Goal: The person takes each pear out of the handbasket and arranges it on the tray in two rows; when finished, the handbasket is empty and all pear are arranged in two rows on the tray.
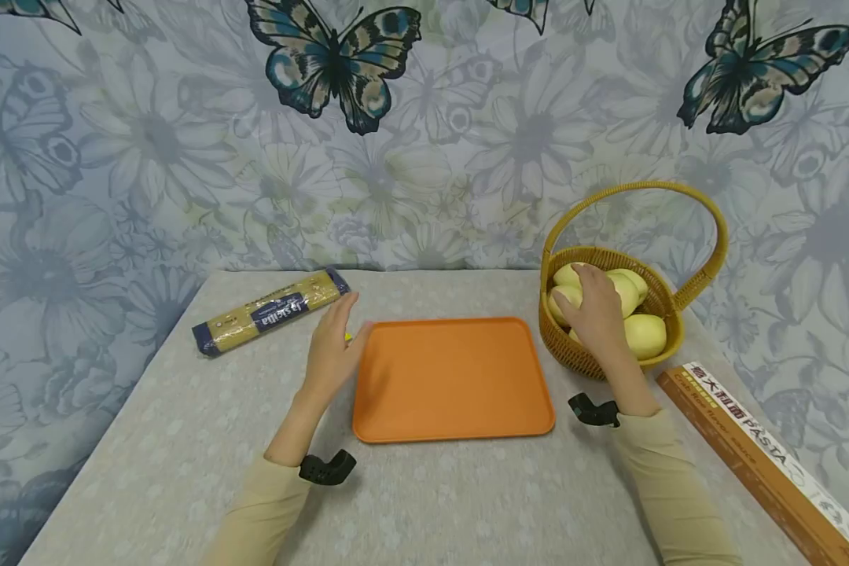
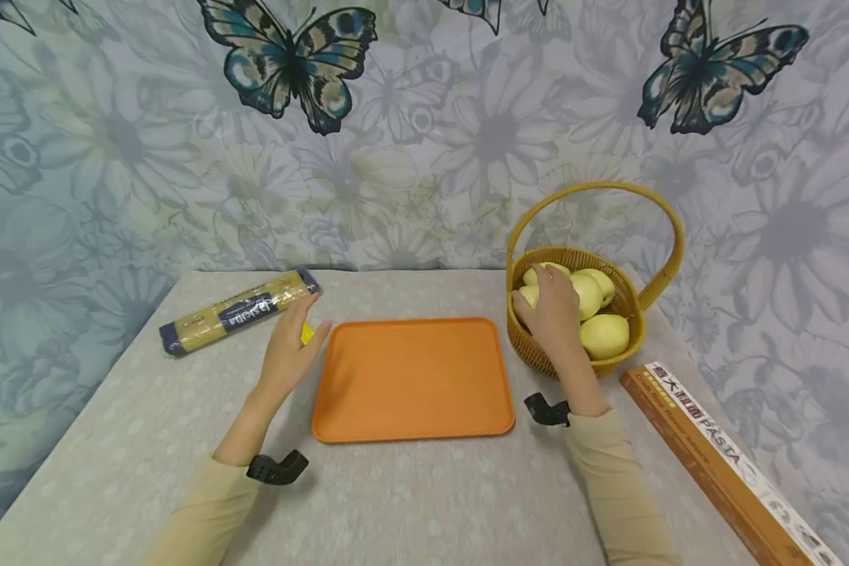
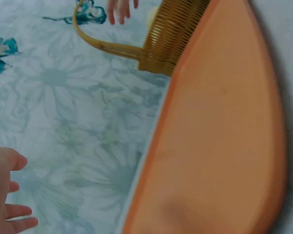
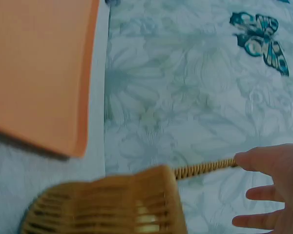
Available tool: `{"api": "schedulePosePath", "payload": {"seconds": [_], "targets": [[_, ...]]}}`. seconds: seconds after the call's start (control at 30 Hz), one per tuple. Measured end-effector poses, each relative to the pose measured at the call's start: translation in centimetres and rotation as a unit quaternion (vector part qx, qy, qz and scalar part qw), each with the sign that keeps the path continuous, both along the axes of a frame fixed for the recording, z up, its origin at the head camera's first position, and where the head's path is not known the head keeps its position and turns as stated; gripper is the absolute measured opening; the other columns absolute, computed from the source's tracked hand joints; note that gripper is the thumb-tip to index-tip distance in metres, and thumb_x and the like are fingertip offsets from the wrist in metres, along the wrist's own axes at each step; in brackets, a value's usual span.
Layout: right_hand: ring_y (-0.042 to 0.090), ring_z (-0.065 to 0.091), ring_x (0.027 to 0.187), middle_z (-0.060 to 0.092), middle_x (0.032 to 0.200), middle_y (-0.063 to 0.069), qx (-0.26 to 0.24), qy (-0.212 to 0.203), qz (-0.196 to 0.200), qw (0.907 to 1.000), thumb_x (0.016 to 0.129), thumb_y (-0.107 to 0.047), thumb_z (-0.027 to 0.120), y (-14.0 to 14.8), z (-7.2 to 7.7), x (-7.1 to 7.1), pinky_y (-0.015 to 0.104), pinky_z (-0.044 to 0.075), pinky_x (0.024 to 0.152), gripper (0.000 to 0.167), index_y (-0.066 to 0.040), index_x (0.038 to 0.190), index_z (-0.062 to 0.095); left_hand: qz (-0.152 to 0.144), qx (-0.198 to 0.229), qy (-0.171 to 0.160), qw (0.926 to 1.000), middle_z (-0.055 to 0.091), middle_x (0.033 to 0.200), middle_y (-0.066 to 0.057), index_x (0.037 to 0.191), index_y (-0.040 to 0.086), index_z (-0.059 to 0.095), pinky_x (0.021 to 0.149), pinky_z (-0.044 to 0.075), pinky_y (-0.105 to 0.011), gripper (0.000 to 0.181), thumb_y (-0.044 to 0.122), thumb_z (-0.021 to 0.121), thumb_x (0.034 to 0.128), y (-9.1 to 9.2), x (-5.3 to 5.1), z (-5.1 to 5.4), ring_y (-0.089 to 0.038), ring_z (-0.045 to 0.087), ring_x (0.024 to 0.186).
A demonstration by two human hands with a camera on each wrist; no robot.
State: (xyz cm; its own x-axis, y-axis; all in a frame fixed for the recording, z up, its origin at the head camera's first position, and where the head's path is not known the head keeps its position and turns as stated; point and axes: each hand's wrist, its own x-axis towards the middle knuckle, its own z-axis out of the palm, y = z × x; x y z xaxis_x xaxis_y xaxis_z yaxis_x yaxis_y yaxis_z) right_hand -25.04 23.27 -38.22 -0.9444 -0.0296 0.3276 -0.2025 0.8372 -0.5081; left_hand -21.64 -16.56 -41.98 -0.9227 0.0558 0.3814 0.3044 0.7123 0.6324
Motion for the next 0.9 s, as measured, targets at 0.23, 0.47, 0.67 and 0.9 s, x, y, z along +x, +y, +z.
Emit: {"api": "schedulePosePath", "payload": {"seconds": [0.23, 0.47, 0.67, 0.9], "targets": [[0.049, 0.035, 0.129, 0.039, 0.140, 0.032, -0.062, 0.012, -0.031, 0.9975, 0.095, -0.026, 0.057, 3.3, 0.5, -1.1, 0.062, 0.032, 0.104, 0.059, 0.006, 0.141, 0.037, -0.023, 0.122, -0.016, 0.9921, 0.051, 0.137, -0.020, 0.138, 0.003, 0.047, 0.103, 0.040, -0.052, 0.044, 0.012, 0.056, 0.0953, -0.4, -0.4, -3.6, -0.034, 0.048, 0.125], [0.048, 0.031, 0.134, 0.036, 0.146, 0.029, -0.128, 0.009, -0.048, 0.9906, 0.095, -0.031, 0.056, 5.9, 0.6, -1.6, 0.062, 0.029, 0.107, 0.062, 0.002, 0.144, 0.036, -0.072, 0.199, -0.054, 0.9757, 0.043, 0.141, -0.031, 0.139, -0.011, 0.038, 0.110, 0.032, -0.056, 0.050, 0.000, 0.055, 0.0935, -0.1, 0.1, -3.9, -0.044, 0.041, 0.130], [0.048, 0.033, 0.133, 0.035, 0.147, 0.028, -0.136, -0.002, -0.053, 0.9892, 0.095, -0.032, 0.056, 7.0, 0.2, -1.8, 0.062, 0.030, 0.106, 0.065, 0.001, 0.145, 0.034, -0.061, 0.208, -0.103, 0.9709, 0.039, 0.143, -0.033, 0.146, -0.008, 0.026, 0.113, 0.032, -0.052, 0.058, 0.001, 0.052, 0.0954, 0.0, 0.4, -4.1, -0.043, 0.038, 0.135], [0.049, 0.033, 0.132, 0.037, 0.145, 0.030, -0.128, -0.010, -0.038, 0.9910, 0.093, -0.028, 0.061, 7.4, -0.7, -2.3, 0.062, 0.030, 0.106, 0.066, 0.006, 0.144, 0.034, -0.064, 0.217, -0.130, 0.9654, 0.039, 0.144, -0.031, 0.147, -0.005, 0.026, 0.113, 0.032, -0.051, 0.057, 0.003, 0.050, 0.0968, -0.2, 0.4, -4.4, -0.042, 0.039, 0.135]]}}
